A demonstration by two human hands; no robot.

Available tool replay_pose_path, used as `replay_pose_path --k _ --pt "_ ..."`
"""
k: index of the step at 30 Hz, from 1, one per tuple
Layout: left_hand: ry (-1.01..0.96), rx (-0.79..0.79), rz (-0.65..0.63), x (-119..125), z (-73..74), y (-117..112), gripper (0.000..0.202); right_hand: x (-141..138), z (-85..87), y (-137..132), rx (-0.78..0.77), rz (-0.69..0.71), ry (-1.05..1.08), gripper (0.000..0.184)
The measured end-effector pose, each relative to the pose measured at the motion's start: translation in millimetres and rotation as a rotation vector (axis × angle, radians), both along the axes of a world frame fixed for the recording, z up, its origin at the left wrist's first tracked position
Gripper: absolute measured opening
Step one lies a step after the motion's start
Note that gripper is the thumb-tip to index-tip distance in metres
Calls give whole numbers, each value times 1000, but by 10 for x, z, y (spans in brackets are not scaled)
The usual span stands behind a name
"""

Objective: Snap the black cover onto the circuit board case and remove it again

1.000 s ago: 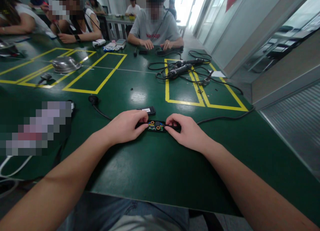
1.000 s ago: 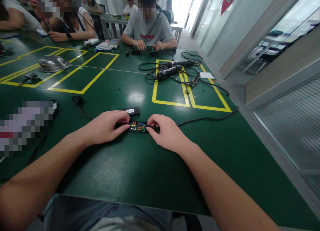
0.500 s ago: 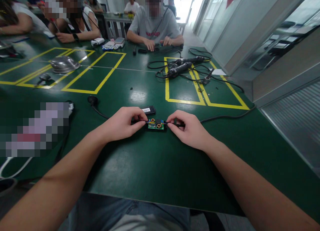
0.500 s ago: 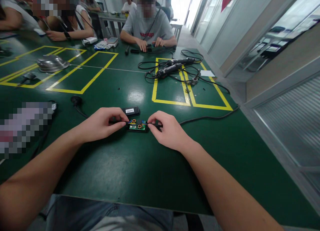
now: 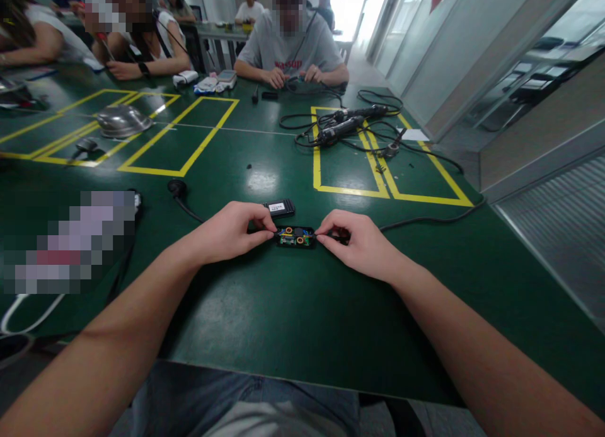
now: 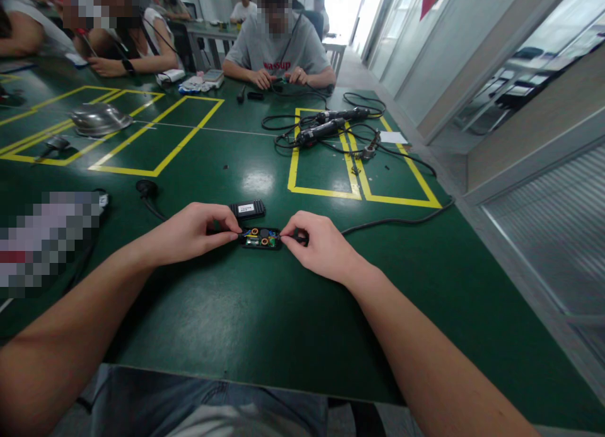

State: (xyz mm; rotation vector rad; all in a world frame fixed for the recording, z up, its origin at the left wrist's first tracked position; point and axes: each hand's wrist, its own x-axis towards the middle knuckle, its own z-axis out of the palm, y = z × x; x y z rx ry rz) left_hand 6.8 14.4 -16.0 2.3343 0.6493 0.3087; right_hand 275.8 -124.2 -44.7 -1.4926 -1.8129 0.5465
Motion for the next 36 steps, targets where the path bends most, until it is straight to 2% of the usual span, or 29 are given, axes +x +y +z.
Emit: replay_pose_path --k 7,14,19,21,23,26,28,32,36 --pt "40 113 -30 -6 10 38 12 6 26 12 -16 12 -23 10" --pt "70 196 -46 10 41 -4 13 -57 -36 5 39 7 -14 13" --pt "-48 368 66 59 -27 -19 17 -119 -127 7 85 -48 -46 11" --pt "-55 359 151 102 -86 9 16 -149 -153 22 103 -68 -67 11" --pt "-49 305 238 145 -139 52 25 -173 -164 40 115 -83 -97 10" --pt "2 169 268 183 -171 106 38 -200 -162 62 117 -110 -154 8" --pt "23 171 252 189 -157 113 35 -215 -156 66 108 -139 -172 11" --pt "-55 304 188 175 -79 46 29 -240 -134 47 92 -169 -167 29" --pt "-111 313 16 143 -31 -33 29 -251 -101 15 92 -163 -180 49"
